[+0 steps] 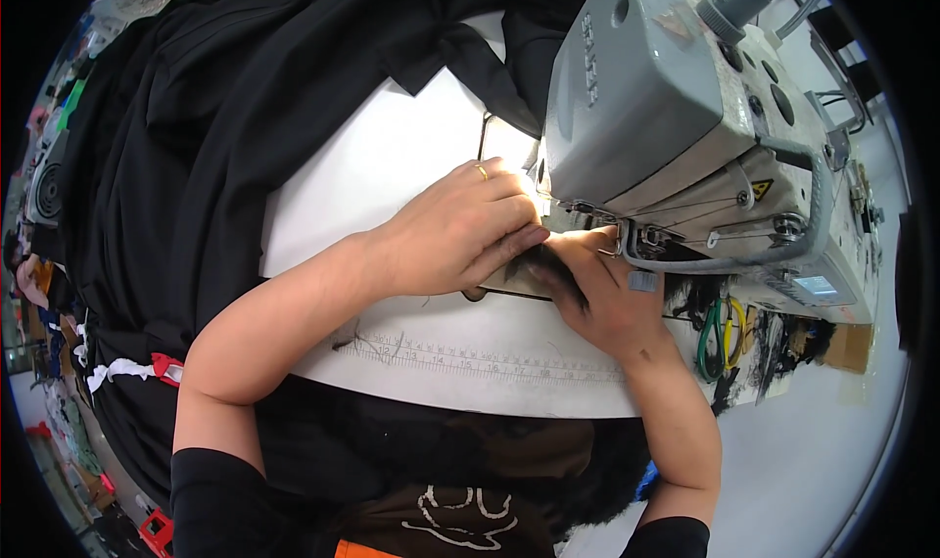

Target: Sewing a black fabric garment piece using an industrial sewing machine.

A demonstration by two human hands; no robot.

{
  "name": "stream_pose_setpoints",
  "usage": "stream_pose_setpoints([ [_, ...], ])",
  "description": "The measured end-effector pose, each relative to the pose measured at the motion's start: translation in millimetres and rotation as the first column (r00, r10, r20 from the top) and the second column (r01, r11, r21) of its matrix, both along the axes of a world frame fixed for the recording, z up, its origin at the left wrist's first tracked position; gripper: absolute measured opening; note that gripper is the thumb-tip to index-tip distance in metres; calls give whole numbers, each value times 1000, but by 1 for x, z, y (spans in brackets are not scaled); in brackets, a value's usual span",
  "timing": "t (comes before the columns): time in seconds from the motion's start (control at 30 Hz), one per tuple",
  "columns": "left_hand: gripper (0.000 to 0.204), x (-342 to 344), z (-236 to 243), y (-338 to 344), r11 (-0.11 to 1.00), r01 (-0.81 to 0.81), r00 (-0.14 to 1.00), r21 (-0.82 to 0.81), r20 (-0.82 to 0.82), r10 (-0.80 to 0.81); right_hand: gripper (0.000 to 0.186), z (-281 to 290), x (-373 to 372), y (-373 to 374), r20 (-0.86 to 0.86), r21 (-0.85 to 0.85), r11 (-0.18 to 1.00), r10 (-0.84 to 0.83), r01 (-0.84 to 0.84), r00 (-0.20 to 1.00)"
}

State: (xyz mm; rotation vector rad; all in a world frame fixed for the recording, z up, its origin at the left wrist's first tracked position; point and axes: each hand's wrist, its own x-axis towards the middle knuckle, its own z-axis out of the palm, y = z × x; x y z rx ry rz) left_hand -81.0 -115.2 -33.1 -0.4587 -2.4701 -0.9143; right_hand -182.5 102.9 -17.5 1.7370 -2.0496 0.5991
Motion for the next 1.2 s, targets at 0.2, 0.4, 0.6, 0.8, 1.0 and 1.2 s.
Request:
stream_pose_setpoints([
  [0.2,20,1,1,-1,1000,-10,1000,-25,12,10,35,-6,0,4,-22,11,1000,-17,17,1000],
  [0.4,16,7,4,-10,998,53,998,18,42,-54,35,-16,-6,11,21,37,999,8,-9,1000],
  [0.6,16,13,4,-10,996,51,999,-76,-5,-51,39,-6,-3,5,282,80,996,20,-44,959],
  [0.8,18,17,10,-7,945,-16,995,-328,-95,-16,32,-2,2,5,170,151,988,-36,10,985],
  [1.0,17,14,8,-5,954,-19,998,-300,-67,-1,32,-7,-1,8,200,170,985,-70,36,977],
  [1.2,19,6,9,-6,938,-41,994,-343,-108,4,38,-25,-13,18,111,176,982,-87,67,990],
])
